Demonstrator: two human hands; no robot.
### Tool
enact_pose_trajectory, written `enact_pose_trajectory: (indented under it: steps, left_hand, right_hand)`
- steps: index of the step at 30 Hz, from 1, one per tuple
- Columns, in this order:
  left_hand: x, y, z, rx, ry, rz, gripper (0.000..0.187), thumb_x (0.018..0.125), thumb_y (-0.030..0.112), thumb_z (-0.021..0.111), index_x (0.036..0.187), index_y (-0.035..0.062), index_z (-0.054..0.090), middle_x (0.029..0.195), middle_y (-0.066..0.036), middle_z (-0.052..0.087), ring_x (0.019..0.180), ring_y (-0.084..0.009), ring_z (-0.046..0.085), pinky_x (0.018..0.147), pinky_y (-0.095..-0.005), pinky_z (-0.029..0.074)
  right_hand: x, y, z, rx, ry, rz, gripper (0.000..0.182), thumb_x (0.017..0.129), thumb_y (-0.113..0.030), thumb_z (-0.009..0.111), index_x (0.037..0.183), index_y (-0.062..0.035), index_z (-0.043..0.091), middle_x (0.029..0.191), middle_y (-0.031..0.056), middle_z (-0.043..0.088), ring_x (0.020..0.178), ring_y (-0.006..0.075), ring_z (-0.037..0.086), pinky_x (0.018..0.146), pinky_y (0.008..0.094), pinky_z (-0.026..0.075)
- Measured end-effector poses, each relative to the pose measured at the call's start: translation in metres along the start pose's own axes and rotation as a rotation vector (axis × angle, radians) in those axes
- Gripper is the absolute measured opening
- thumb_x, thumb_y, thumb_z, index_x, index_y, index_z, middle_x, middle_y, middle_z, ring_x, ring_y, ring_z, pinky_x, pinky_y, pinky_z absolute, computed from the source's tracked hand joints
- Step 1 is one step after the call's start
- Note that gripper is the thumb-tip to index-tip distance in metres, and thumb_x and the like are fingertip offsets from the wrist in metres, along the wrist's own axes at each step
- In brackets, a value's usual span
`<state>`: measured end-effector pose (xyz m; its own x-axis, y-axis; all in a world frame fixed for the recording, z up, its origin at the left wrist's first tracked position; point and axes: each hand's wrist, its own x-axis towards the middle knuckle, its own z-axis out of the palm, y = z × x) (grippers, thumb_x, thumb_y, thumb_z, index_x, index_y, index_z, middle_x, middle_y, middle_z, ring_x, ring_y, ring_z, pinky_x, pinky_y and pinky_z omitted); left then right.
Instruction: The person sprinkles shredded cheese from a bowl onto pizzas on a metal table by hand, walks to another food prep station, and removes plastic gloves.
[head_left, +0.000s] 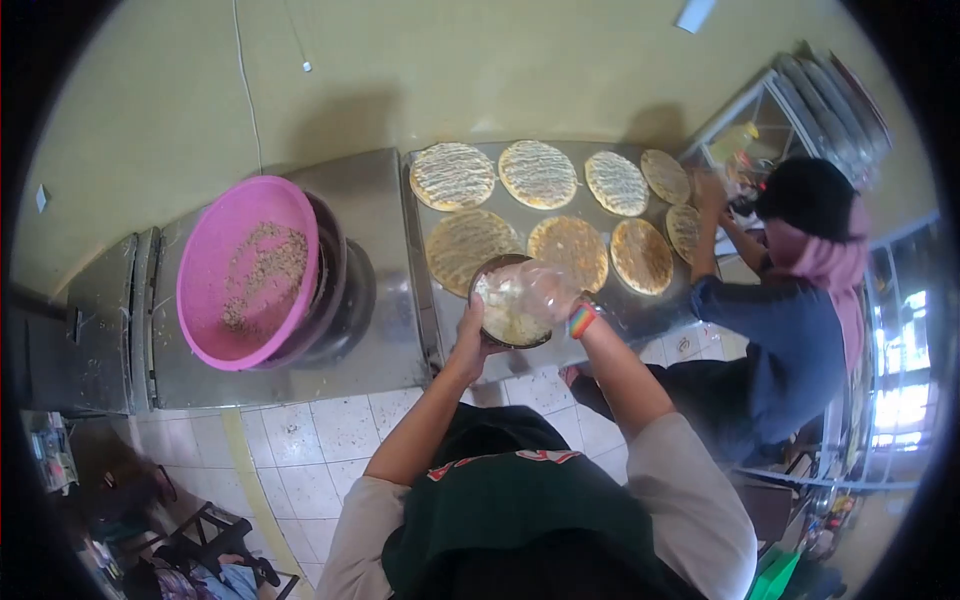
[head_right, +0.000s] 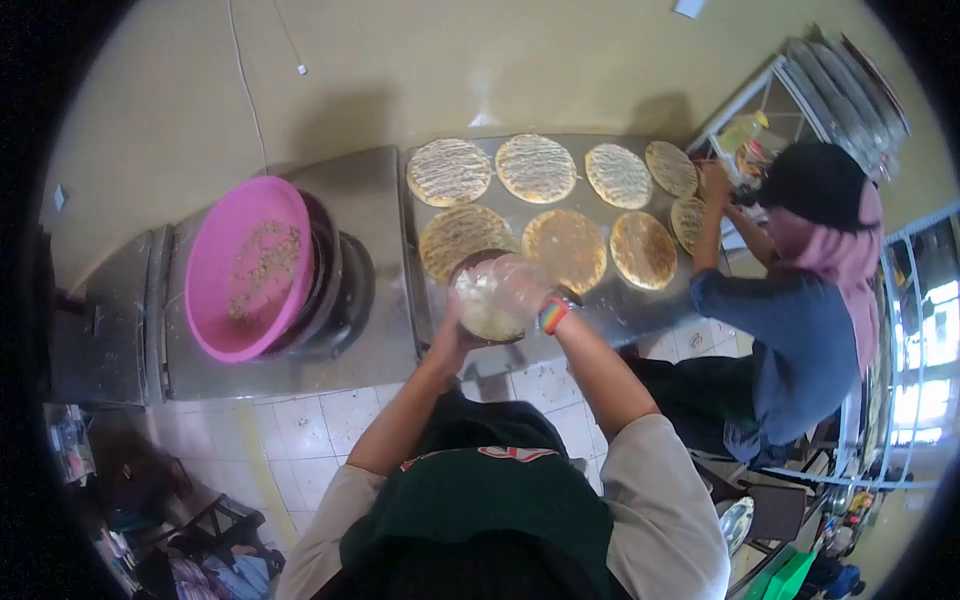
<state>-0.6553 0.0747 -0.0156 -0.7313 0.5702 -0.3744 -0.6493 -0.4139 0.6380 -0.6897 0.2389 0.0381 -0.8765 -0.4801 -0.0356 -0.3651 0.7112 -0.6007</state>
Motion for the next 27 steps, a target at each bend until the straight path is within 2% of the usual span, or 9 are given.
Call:
enact_pose_trajectory:
  steps: [1, 3, 5, 7, 13, 15, 20, 22, 27]
  left_hand:
    - [0.011, 0.011, -0.007, -0.006, 0.009, 0.0, 0.07, 0.077, 0.063, 0.028, 0.125, 0.013, 0.025, 0.117, -0.01, 0.042, 0.102, -0.0232, 0.048, 0.074, -0.0398, 0.046]
    - [0.031, 0.03, -0.019, 0.064, -0.012, -0.04, 0.077, 0.076, 0.066, 0.024, 0.126, 0.0071, 0.024, 0.122, -0.012, 0.038, 0.111, -0.0261, 0.039, 0.089, -0.0433, 0.033]
    - [0.052, 0.041, -0.029, 0.061, 0.027, -0.049, 0.075, 0.077, 0.064, 0.024, 0.126, 0.0073, 0.025, 0.122, -0.012, 0.038, 0.111, -0.0253, 0.039, 0.09, -0.043, 0.033]
    - [0.072, 0.047, -0.036, 0.048, 0.064, -0.051, 0.073, 0.078, 0.063, 0.025, 0.126, 0.0076, 0.026, 0.122, -0.011, 0.038, 0.111, -0.0246, 0.039, 0.09, -0.0428, 0.033]
    - [0.112, 0.042, -0.078, -0.088, 0.218, 0.154, 0.065, 0.082, 0.055, 0.029, 0.125, 0.006, 0.026, 0.125, -0.01, 0.035, 0.115, -0.0217, 0.034, 0.095, -0.0377, 0.027]
    - [0.11, 0.027, -0.102, -0.141, 0.285, 0.249, 0.064, 0.083, 0.052, 0.029, 0.126, 0.0047, 0.024, 0.127, -0.01, 0.032, 0.116, -0.022, 0.033, 0.096, -0.0361, 0.028]
    - [0.068, 0.029, -0.119, -0.268, 0.379, 0.248, 0.067, 0.082, 0.053, 0.031, 0.127, 0.0041, 0.022, 0.127, -0.011, 0.031, 0.116, -0.0222, 0.033, 0.096, -0.0349, 0.028]
    - [0.051, 0.027, -0.126, -0.304, 0.428, 0.26, 0.069, 0.081, 0.054, 0.033, 0.127, 0.0039, 0.022, 0.128, -0.01, 0.03, 0.115, -0.0216, 0.034, 0.096, -0.0339, 0.027]
    - [0.018, 0.019, -0.136, -0.354, 0.561, 0.308, 0.077, 0.076, 0.061, 0.033, 0.127, 0.0061, 0.02, 0.128, -0.011, 0.03, 0.117, -0.0256, 0.032, 0.095, -0.0384, 0.029]
  right_hand:
    - [0.015, 0.021, 0.004, 0.207, 0.144, -0.185, 0.036, 0.068, -0.017, 0.061, 0.101, -0.0056, 0.053, 0.1, 0.0089, 0.056, 0.091, 0.0229, 0.053, 0.081, 0.0322, 0.04]
    - [0.043, 0.032, -0.006, 0.215, 0.147, -0.15, 0.032, 0.069, -0.018, 0.06, 0.098, -0.0059, 0.055, 0.097, 0.0081, 0.056, 0.087, 0.0207, 0.054, 0.078, 0.0314, 0.042]
    - [0.068, 0.04, -0.01, 0.219, 0.145, -0.104, 0.028, 0.07, -0.02, 0.059, 0.095, -0.0062, 0.056, 0.095, 0.0072, 0.057, 0.084, 0.0186, 0.055, 0.074, 0.0306, 0.043]
    - [0.092, 0.028, -0.028, 0.935, -0.051, 0.516, 0.02, 0.074, -0.017, 0.058, 0.09, -0.006, 0.056, 0.091, 0.0037, 0.056, 0.081, 0.014, 0.053, 0.068, 0.0265, 0.044]
    - [0.168, 0.079, -0.059, 1.259, 0.062, 0.638, 0.011, 0.076, -0.016, 0.055, 0.079, -0.0046, 0.055, 0.077, 0.0011, 0.054, 0.068, 0.0114, 0.051, 0.06, 0.0249, 0.044]
    - [0.202, 0.148, -0.043, 0.929, 0.052, 0.3, 0.011, 0.074, -0.014, 0.053, 0.078, -0.0046, 0.056, 0.078, 0.0047, 0.055, 0.069, 0.0123, 0.053, 0.062, 0.0253, 0.044]
    - [0.283, 0.213, -0.035, 0.311, -0.052, 0.4, 0.02, 0.072, -0.017, 0.051, 0.087, -0.0083, 0.059, 0.092, 0.0117, 0.056, 0.081, 0.0165, 0.056, 0.068, 0.0281, 0.045]
    - [0.311, 0.208, -0.028, -0.457, 0.034, 0.33, 0.024, 0.07, -0.017, 0.051, 0.092, -0.012, 0.059, 0.097, 0.0104, 0.056, 0.085, 0.0193, 0.055, 0.073, 0.0315, 0.045]
    - [0.369, 0.254, 0.003, -0.644, 0.017, 0.217, 0.022, 0.07, -0.019, 0.05, 0.09, -0.0152, 0.059, 0.097, 0.0084, 0.056, 0.088, 0.0212, 0.055, 0.076, 0.0332, 0.044]
